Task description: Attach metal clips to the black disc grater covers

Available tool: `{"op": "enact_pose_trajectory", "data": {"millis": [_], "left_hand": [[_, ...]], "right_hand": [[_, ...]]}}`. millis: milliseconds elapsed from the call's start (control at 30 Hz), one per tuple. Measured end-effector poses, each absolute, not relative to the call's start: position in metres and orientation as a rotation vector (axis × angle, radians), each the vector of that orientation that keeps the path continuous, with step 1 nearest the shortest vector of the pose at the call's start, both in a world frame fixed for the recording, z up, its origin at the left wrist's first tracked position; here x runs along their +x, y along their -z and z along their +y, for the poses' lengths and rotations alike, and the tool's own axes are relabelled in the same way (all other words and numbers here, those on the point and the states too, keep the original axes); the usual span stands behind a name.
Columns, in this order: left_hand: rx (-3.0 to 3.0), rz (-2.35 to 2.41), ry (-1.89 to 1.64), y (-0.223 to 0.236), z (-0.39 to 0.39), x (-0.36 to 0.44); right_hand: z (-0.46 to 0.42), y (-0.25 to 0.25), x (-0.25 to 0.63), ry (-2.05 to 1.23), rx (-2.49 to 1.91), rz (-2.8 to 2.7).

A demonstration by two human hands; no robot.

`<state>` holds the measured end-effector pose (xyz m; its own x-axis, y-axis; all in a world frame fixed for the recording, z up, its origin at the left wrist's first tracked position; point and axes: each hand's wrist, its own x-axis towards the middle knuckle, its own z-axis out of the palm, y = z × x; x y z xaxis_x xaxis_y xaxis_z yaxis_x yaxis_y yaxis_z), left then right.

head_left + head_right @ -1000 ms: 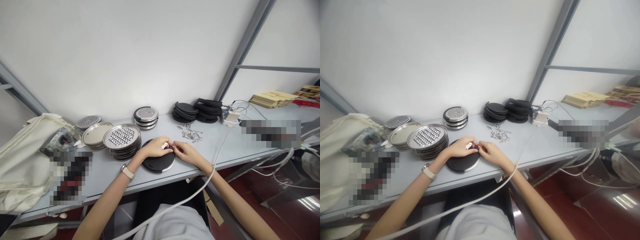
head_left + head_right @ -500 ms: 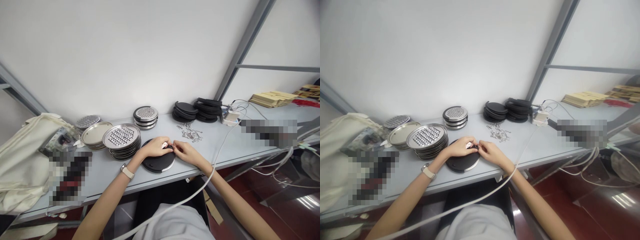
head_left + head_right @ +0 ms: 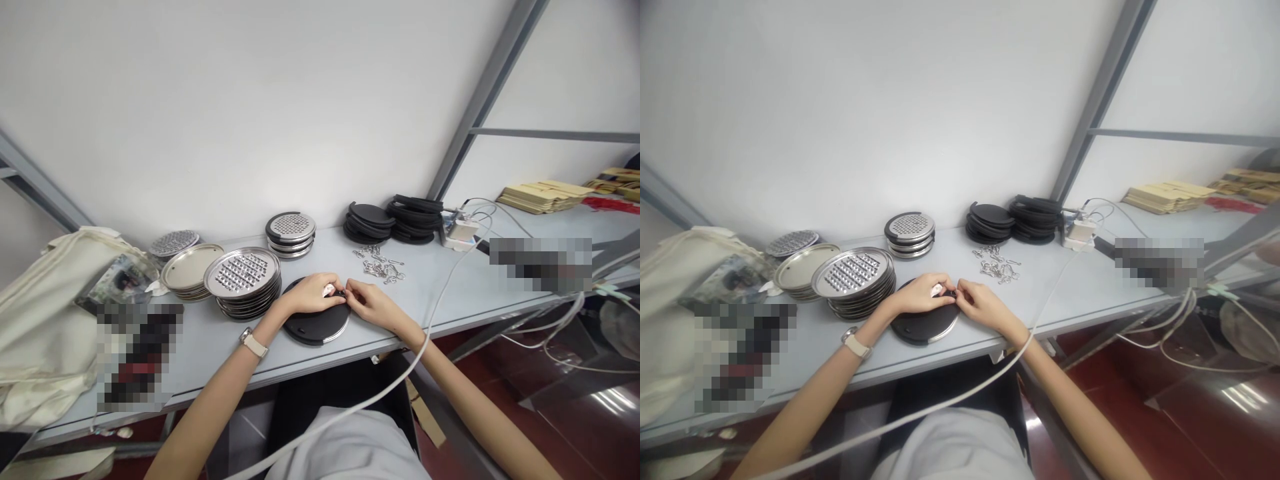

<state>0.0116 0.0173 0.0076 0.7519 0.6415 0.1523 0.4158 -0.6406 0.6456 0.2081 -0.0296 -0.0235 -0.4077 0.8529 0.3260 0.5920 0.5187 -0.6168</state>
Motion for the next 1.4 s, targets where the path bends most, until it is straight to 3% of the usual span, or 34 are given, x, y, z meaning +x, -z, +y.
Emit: {"op": "enact_pose_trajectory", "data": {"millis": [1400], "left_hand": [[2.35, 0.868, -0.488, -0.0101, 0.0136, 0.013]], "right_hand": [[-0.0282, 0.0184, 0.2071, -0.562, -1.128, -2.18]]}}
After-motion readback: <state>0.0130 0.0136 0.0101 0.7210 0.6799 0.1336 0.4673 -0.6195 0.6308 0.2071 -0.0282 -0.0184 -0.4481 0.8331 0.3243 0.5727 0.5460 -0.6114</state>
